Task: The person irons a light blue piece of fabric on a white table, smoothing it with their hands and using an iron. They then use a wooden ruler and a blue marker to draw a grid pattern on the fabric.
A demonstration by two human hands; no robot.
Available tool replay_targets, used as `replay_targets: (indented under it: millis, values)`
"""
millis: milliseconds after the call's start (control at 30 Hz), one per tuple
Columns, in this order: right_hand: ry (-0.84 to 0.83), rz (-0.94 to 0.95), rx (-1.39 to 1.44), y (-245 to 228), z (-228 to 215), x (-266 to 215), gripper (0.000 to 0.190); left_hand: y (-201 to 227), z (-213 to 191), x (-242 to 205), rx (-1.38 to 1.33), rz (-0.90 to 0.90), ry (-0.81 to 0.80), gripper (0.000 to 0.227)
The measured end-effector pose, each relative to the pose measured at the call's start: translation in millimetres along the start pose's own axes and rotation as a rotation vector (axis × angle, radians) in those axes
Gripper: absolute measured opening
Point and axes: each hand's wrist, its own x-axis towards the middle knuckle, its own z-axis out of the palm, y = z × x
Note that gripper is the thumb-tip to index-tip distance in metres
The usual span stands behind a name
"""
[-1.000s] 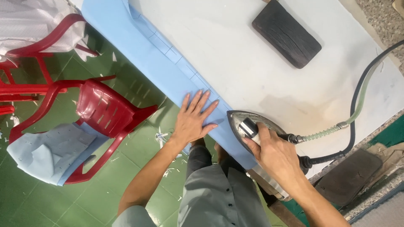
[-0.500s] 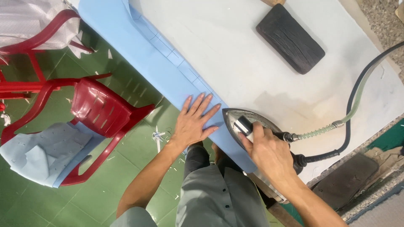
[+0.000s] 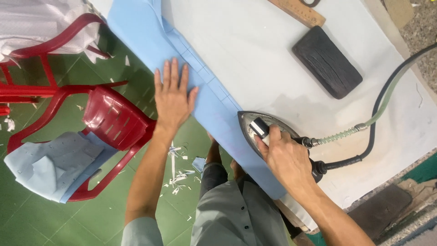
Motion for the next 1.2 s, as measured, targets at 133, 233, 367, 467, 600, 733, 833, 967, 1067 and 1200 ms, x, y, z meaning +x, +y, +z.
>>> replay_targets:
  millis: [133, 233, 367, 467, 600, 733, 833, 967, 1067, 1200]
  values:
    - [-0.049, 0.033, 0.044, 3.1, 9.2, -3.1, 0.052, 47.3, -1.8, -41.5, -0.097, 0.149, -0.032, 0.061]
    - [-0.086, 0.08, 0.098, 6.1, 10.9, -4.1, 0.057, 83.4, -7.8, -62.3, -0.272, 0.255, -0.144, 0.07]
    - [-0.264, 0.119, 0.167, 7.6, 0.4, -8.0, 0.063, 86.5, -7.6, -65.8, -0.331, 0.255, -0.102, 0.068]
    - [-0.279, 0.135, 0.154, 8.3, -1.2, -17.9, 0.062, 83.6, -1.3, -64.2, -0.345, 0.243, -0.089, 0.068]
    - [-0.224, 0.13, 0.104, 6.2, 3.9, -17.0, 0.059, 84.3, 2.9, -64.6, -0.369, 0.228, -0.06, 0.066]
    - [-0.091, 0.058, 0.026, -1.7, 10.7, 1.3, 0.055, 77.7, 8.3, -59.9, -0.399, 0.213, -0.071, 0.063]
    - [0.043, -0.002, -0.094, -13.7, 4.4, 24.6, 0.051, 63.1, 13.9, -44.7, -0.368, 0.181, -0.106, 0.065]
    - [0.113, -0.039, -0.078, -27.2, -2.8, 55.1, 0.048, 34.0, 8.8, -17.2, -0.309, 0.129, -0.059, 0.062]
    - [0.092, -0.047, -0.027, -35.4, -10.6, 67.2, 0.047, 23.2, 12.2, -10.5, -0.309, 0.105, -0.017, 0.059]
    - [-0.077, 0.006, 0.101, -38.8, -23.3, 69.1, 0.05, 22.2, 13.8, -11.0, -0.338, 0.094, 0.035, 0.055]
